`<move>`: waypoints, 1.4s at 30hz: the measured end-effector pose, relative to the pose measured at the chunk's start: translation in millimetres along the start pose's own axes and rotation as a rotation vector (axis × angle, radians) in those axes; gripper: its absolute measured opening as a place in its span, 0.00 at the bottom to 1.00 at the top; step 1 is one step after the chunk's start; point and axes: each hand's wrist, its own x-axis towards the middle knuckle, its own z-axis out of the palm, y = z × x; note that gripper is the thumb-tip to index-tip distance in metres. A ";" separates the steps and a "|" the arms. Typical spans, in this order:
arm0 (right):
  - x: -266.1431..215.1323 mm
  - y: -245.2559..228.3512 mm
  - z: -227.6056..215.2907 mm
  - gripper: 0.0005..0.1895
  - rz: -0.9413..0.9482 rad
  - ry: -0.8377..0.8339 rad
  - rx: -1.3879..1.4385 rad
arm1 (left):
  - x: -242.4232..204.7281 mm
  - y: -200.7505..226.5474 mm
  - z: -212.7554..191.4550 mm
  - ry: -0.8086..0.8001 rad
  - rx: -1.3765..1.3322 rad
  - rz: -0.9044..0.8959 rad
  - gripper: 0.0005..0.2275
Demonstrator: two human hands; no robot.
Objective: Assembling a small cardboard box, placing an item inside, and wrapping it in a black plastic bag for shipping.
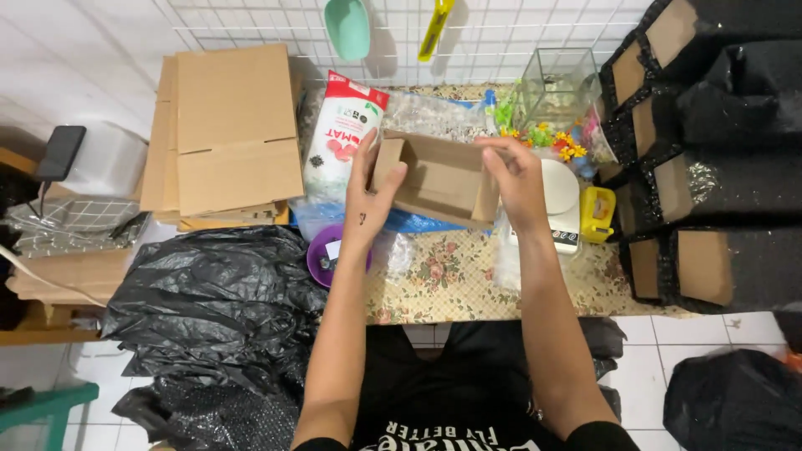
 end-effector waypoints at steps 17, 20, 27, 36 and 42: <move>-20.0 -37.1 -24.8 0.47 0.162 -0.065 -0.380 | 1.9 21.1 -0.4 -0.085 0.466 0.030 0.36; -21.7 -22.4 -39.3 0.44 0.207 -0.057 -0.322 | 0.8 29.5 -5.8 -0.113 0.542 0.013 0.33; -18.8 51.2 -57.0 0.18 0.285 0.099 0.210 | -11.6 23.2 -18.4 0.088 0.387 -0.036 0.22; -19.3 25.1 -39.8 0.25 0.123 0.285 -0.233 | -9.4 -7.6 -21.2 0.199 0.178 0.067 0.14; -26.1 -15.8 -38.8 0.13 -0.539 0.046 -0.551 | 13.2 -33.0 -6.9 0.158 0.572 0.756 0.09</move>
